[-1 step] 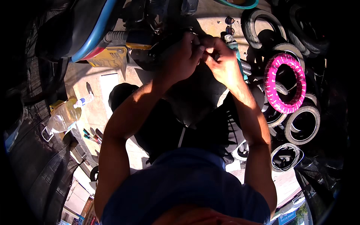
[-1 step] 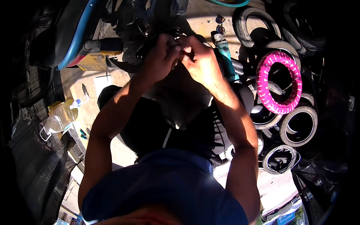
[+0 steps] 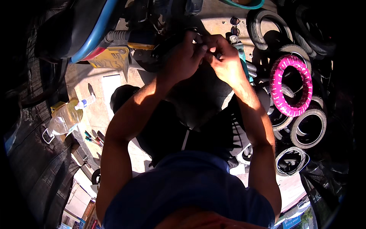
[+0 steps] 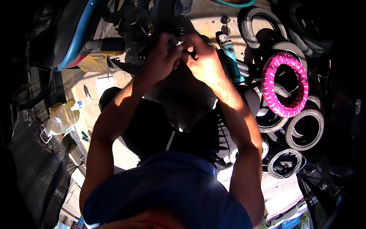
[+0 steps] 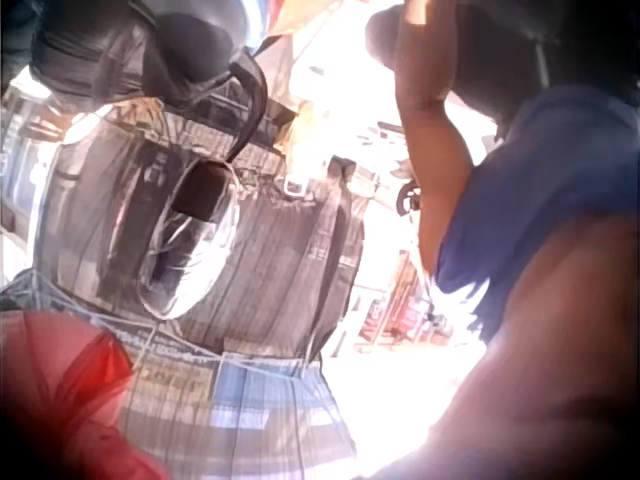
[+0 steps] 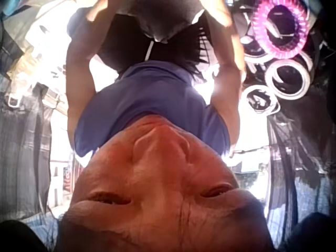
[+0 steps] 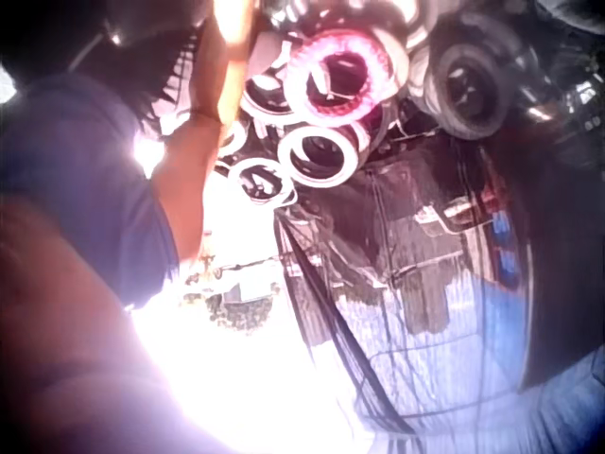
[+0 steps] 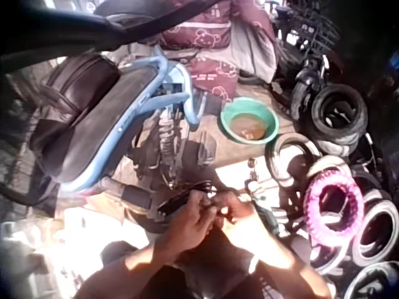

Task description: The person removes a pink plastic covering from a tire, sprays it with a liquid, and then uses a screwdriver to pry the tire onto a wheel rim while sitting on the ground.

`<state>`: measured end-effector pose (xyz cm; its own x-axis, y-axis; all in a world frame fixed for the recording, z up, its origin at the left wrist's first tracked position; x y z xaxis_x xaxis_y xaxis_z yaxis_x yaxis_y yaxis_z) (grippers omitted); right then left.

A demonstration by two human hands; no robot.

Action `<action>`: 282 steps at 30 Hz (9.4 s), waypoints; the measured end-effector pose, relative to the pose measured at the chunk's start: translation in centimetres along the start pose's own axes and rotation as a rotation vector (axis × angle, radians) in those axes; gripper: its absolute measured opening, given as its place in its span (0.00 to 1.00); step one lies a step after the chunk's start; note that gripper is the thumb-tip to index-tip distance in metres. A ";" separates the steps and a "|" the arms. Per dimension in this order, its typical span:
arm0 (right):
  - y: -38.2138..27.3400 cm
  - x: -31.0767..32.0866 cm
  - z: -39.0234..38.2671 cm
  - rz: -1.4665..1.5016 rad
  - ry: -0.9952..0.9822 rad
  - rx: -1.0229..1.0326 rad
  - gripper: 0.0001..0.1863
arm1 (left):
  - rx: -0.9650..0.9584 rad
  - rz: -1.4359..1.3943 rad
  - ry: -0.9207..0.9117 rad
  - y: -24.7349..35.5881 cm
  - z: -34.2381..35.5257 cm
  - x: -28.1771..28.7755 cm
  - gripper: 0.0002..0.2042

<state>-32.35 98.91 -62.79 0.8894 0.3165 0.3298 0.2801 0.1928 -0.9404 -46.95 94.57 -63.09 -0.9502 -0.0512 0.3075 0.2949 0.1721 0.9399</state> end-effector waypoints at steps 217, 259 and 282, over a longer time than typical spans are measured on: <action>8.0 -11.8 3.1 -0.029 -0.039 0.125 0.12 | 0.010 0.290 0.533 -15.6 -5.9 4.7 0.35; 12.8 -8.4 -6.7 -0.679 -0.636 -0.158 0.09 | -0.269 0.523 0.461 -11.9 -2.4 4.1 0.29; 8.2 -1.3 -11.3 0.115 -0.641 -0.953 0.14 | -0.314 0.499 0.433 -12.3 -1.1 3.6 0.23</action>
<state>-27.14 89.55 -71.88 0.6571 0.7529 -0.0369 0.6111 -0.5608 -0.5586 -53.84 91.15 -73.39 -0.5891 -0.4356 0.6806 0.7594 -0.0107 0.6505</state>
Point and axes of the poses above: each hand's wrist, its own z-axis towards the middle knuckle, its own x-axis out of the back of the hand, y = z × x, the point moved 5 cm from there along z, towards the middle knuckle, and after that the axes turned 7 degrees about y, right-handed, at the moved point
